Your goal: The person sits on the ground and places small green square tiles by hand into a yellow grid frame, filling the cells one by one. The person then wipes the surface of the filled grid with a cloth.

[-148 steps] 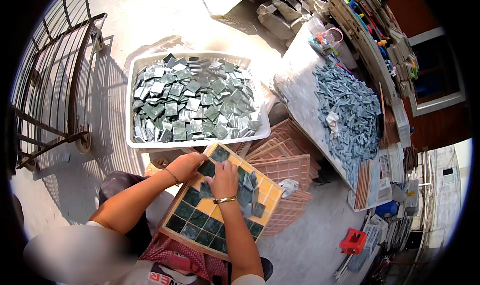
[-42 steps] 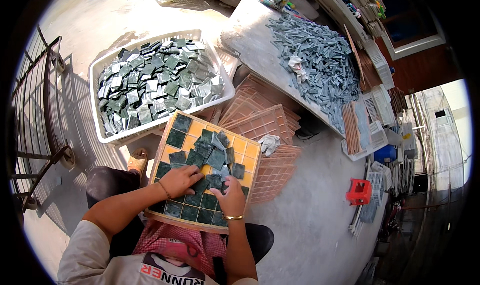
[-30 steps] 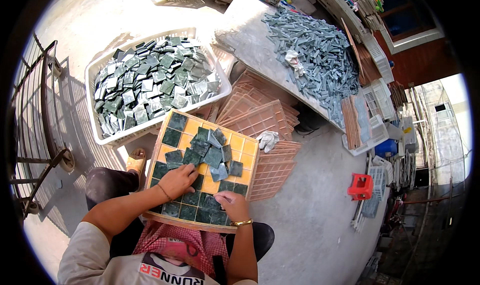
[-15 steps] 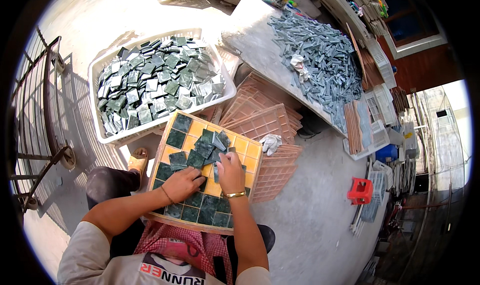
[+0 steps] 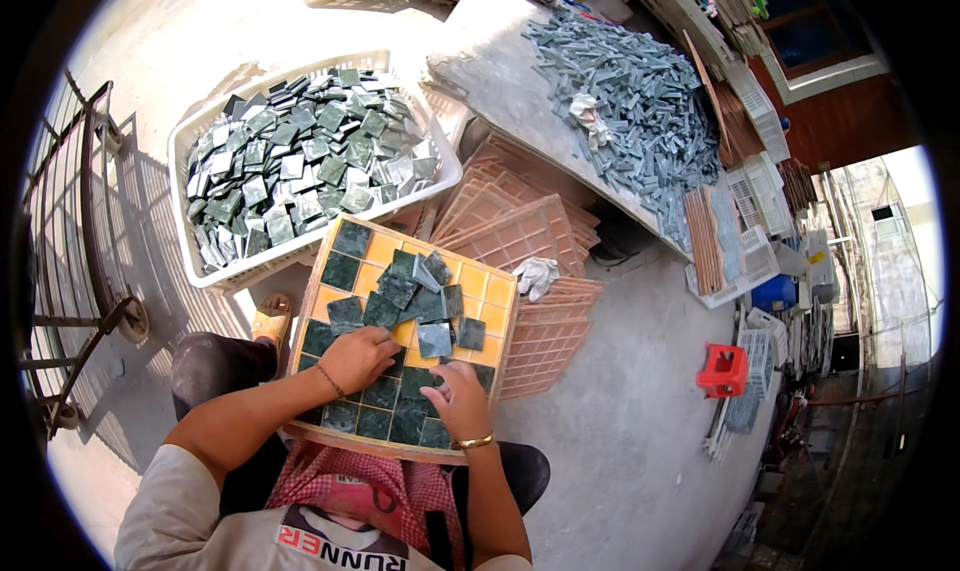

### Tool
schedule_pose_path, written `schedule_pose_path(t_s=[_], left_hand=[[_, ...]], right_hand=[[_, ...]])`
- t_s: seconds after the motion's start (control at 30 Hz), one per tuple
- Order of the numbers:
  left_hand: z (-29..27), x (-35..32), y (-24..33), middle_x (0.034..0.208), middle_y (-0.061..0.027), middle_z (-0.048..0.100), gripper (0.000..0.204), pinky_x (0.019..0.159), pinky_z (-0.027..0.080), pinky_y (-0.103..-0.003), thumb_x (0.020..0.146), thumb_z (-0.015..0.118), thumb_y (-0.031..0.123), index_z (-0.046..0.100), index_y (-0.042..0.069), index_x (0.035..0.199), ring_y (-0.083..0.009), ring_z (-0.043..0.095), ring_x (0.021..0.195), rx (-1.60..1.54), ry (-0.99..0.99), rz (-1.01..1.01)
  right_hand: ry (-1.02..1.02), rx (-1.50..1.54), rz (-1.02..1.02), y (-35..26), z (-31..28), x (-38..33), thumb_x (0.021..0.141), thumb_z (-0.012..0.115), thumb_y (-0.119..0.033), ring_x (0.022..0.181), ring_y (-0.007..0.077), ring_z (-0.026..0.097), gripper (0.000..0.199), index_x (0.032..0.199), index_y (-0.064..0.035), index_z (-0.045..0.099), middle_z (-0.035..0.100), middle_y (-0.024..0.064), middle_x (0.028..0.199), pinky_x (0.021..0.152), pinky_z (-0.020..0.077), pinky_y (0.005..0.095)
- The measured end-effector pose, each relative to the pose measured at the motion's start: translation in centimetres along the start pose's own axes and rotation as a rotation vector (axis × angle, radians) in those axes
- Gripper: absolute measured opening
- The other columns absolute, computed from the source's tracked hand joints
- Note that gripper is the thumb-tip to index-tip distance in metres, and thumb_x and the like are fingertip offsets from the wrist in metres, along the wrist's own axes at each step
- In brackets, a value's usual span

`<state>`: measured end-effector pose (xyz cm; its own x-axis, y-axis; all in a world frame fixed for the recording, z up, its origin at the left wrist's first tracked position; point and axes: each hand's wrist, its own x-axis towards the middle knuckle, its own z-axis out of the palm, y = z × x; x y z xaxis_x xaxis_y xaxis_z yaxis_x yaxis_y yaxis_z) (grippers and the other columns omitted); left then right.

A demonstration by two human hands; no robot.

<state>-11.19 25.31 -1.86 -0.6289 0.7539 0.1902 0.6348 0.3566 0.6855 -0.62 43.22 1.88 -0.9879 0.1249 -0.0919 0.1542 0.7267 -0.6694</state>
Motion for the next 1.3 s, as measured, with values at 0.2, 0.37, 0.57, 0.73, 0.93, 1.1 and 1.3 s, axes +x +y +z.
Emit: schedule_pose_path(t_s=[0.2, 0.37, 0.57, 0.73, 0.93, 1.1, 1.3], left_hand=[[-0.2, 0.0, 0.6, 0.081, -0.0069, 0.054, 0.016, 0.067, 0.048, -0.034, 0.071, 0.062, 0.013, 0.059, 0.006, 0.085, -0.0254, 0.055, 0.079, 0.005, -0.06, -0.032], [0.3, 0.2, 0.6, 0.081, -0.0069, 0.054, 0.017, 0.067, 0.047, -0.035, 0.07, 0.063, 0.013, 0.059, 0.006, 0.085, -0.0256, 0.055, 0.08, 0.005, -0.075, -0.023], [1.2, -0.1, 1.5, 0.08, -0.0073, 0.052, 0.021, 0.068, 0.046, -0.034, 0.067, 0.065, 0.015, 0.057, 0.006, 0.085, -0.0251, 0.054, 0.08, -0.029, -0.014, 0.077], [1.8, 0.1, 2.0, 0.08, -0.0081, 0.049, 0.021, 0.069, 0.044, -0.035, 0.067, 0.065, 0.016, 0.053, 0.007, 0.081, -0.0254, 0.052, 0.078, -0.008, 0.008, 0.072], [2.0, 0.1, 3.0, 0.085, -0.0085, 0.049, 0.026, 0.07, 0.044, -0.035, 0.066, 0.066, 0.014, 0.055, 0.006, 0.087, -0.0262, 0.051, 0.081, 0.017, 0.003, 0.012], [2.0, 0.6, 3.1, 0.088, -0.0092, 0.046, 0.031, 0.067, 0.043, -0.035, 0.066, 0.065, 0.015, 0.05, 0.004, 0.09, -0.0256, 0.049, 0.082, -0.012, 0.127, 0.021], [1.3, -1.5, 5.8, 0.088, -0.0108, 0.046, 0.034, 0.069, 0.044, -0.033, 0.065, 0.066, 0.018, 0.049, 0.004, 0.092, -0.025, 0.049, 0.083, 0.161, -0.101, 0.058]], right_hand=[[0.155, -0.161, -0.048, -0.5, 2.8, -1.3, 0.062, 0.074, -0.01, 0.055, 0.0165, 0.047, 0.031, 0.086, -0.0046, 0.056, 0.048, 0.0083, 0.081, 0.053, 0.0425, 0.0268], [0.124, 0.008, 0.079, -0.2, 2.6, 0.5, 0.06, 0.075, -0.012, 0.058, 0.0225, 0.05, 0.027, 0.072, -0.0044, 0.052, 0.048, 0.0078, 0.072, 0.053, 0.0419, 0.0326], [-0.112, 0.053, 0.146, -0.1, 0.2, 2.1, 0.056, 0.077, -0.013, 0.068, 0.0239, 0.055, 0.029, 0.077, -0.004, 0.058, 0.054, 0.0084, 0.076, 0.06, 0.0447, 0.0319], [0.105, -0.266, -0.087, -0.8, -1.1, 4.9, 0.059, 0.073, -0.005, 0.094, 0.0284, 0.053, 0.058, 0.112, -0.0081, 0.05, 0.05, 0.0112, 0.106, 0.075, 0.0465, 0.035], [-0.029, -0.43, -0.264, -0.1, -2.0, 6.4, 0.058, 0.071, -0.002, 0.097, 0.0297, 0.05, 0.066, 0.119, -0.0084, 0.045, 0.047, 0.0114, 0.108, 0.077, 0.0453, 0.0364], [-0.143, -0.386, -0.204, -0.3, -2.3, 6.5, 0.057, 0.072, -0.008, 0.091, 0.0296, 0.051, 0.053, 0.103, -0.0046, 0.047, 0.046, 0.0116, 0.099, 0.074, 0.0454, 0.0365], [-0.085, -0.047, -0.076, 1.6, -2.7, 5.7, 0.054, 0.077, -0.017, 0.081, 0.0296, 0.05, 0.049, 0.089, -0.0039, 0.045, 0.047, 0.0118, 0.085, 0.071, 0.0432, 0.0356]])
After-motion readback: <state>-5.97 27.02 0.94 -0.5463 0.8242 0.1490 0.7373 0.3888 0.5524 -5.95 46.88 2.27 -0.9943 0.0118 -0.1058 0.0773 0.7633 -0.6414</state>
